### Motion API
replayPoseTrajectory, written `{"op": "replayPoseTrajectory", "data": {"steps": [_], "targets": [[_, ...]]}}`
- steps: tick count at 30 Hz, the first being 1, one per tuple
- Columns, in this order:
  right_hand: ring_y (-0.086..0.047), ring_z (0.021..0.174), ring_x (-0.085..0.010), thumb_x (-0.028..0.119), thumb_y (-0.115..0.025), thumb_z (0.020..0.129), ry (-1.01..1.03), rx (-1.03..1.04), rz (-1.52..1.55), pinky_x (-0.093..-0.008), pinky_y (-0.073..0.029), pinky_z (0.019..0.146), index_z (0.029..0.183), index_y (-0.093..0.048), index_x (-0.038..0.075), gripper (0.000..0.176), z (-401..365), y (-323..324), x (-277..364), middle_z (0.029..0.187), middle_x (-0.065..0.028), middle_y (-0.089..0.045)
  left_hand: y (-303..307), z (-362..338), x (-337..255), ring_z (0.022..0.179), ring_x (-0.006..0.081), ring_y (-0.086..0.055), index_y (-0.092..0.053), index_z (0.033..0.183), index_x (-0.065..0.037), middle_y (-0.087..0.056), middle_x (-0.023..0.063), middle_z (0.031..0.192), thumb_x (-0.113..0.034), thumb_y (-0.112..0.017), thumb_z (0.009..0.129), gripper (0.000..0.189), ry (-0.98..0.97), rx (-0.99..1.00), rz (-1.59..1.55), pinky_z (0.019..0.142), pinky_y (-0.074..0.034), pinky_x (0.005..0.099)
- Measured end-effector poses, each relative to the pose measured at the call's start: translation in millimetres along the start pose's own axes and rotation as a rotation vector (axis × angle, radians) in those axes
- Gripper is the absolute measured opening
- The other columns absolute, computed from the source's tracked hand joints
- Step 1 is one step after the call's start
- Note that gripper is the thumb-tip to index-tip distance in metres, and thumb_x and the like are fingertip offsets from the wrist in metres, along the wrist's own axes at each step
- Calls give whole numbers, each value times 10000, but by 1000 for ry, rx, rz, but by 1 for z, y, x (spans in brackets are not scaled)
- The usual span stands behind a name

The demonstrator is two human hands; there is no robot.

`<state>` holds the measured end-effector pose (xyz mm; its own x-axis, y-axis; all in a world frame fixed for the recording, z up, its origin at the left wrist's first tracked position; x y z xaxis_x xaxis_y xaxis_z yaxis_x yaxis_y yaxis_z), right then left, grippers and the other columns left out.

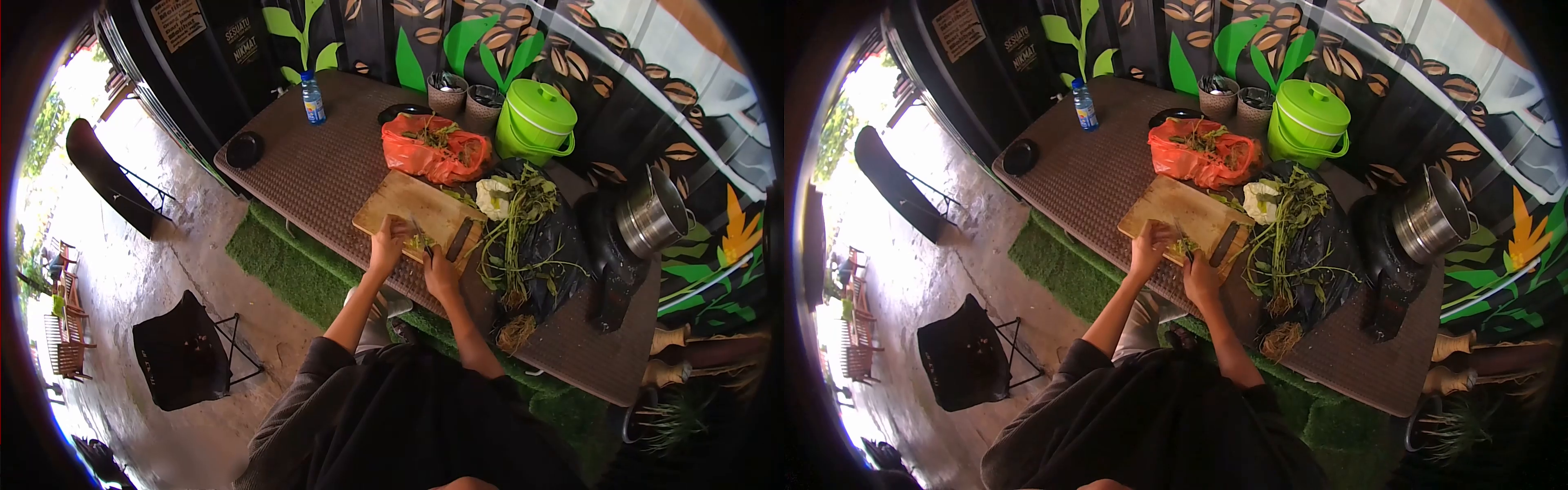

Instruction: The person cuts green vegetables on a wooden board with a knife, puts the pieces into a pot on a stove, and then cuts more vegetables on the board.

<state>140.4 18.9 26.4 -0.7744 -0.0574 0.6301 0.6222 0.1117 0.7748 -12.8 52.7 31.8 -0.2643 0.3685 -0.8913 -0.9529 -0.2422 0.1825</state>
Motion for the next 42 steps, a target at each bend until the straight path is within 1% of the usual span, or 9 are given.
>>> {"op": "replayPoseTrajectory", "data": {"steps": [3, 6, 8, 11, 20, 27, 29, 39, 42], "targets": [[-619, 629, -333, 255, -494, 950, 10, 0, -29, -451, -478, 545, 1069, -512, 12, 272, -1, -1, -7, 716, -161, -612, 11, -5, -5, 772, 263, -642, -529, 1053, 24, -632, 156, 974, -6, -658, 750, 330, 112, -63, 63, 641, -503, 334], [-598, 551, -314, 285, -541, 930, 168, -155, -180, -419, -466, 509, 1100, -516, 22, 314, -1, 1, -4, 670, -138, -613, 18, -5, -10, 891, 290, -592, -547, 1070, -1, -597, 148, 1016, -78, -704, 744, 369, -10, -105, 391, 744, -485, 359], [-635, 628, -308, 286, -595, 894, 203, -113, -264, -418, -493, 549, 1082, -536, 39, 316, -3, 5, 3, 710, -139, -641, 17, -5, -29, 1054, 320, -489, -547, 1127, -54, -551, 134, 1084, -185, -757, 718, 479, -135, -72, 562, 881, -417, 408], [-650, 705, -312, 280, -622, 872, 173, -68, -243, -427, -507, 602, 1086, -547, 59, 317, -5, 13, 15, 763, -136, -658, 13, -7, -41, 1141, 335, -393, -514, 1206, -90, -503, 123, 1175, -289, -782, 688, 616, -81, 38, 547, 953, -343, 458], [-644, 765, -313, 256, -685, 816, 196, -120, -156, -433, -510, 638, 1035, -579, 81, 300, -9, 15, 11, 792, -127, -649, 3, 0, -29, 1179, 335, -383, -503, 1279, -145, -498, 98, 1223, -436, -829, 565, 837, -11, 120, 606, 985, -295, 517], [-660, 765, -294, 259, -709, 783, 137, -166, -126, -419, -517, 663, 964, -591, 92, 273, -13, 24, 9, 822, -90, -681, -5, 3, -21, 1195, 334, -383, -549, 1241, -179, -528, 74, 1210, -441, -836, 548, 795, -25, 175, 604, 997, -280, 527], [-661, 763, -292, 256, -717, 774, 57, -136, -121, -412, -516, 657, 949, -595, 92, 269, -13, 25, 6, 820, -85, -681, -6, 3, -21, 1166, 312, -412, -609, 1158, -174, -556, 56, 1177, -417, -826, 555, 685, -42, 155, 601, 994, -298, 508], [-652, 659, -298, 271, -708, 779, 142, -235, -84, -423, -507, 597, 899, -604, 90, 242, -21, 36, 2, 702, -110, -653, -1, 17, -9, 1100, 263, -463, -675, 1006, -139, -623, 42, 1025, -300, -800, 611, 444, -43, 53, 548, 976, -287, 464], [-655, 719, -280, 251, -732, 766, 80, -178, -58, -386, -510, 623, 918, -612, 72, 263, -25, 43, 3, 801, -94, -680, 6, 25, 2, 1080, 262, -473, -682, 958, -119, -634, 36, 989, -274, -791, 634, 376, -11, 36, 464, 963, -296, 458]]}}
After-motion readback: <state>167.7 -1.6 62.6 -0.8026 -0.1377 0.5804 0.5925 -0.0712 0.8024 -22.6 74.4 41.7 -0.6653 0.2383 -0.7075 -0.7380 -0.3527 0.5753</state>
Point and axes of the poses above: each hand's wrist, its own z-axis towards the middle knuckle, its own y-axis out of the back of the hand, x = y × z, the point moved 5 cm from there along z, towards the middle knuckle
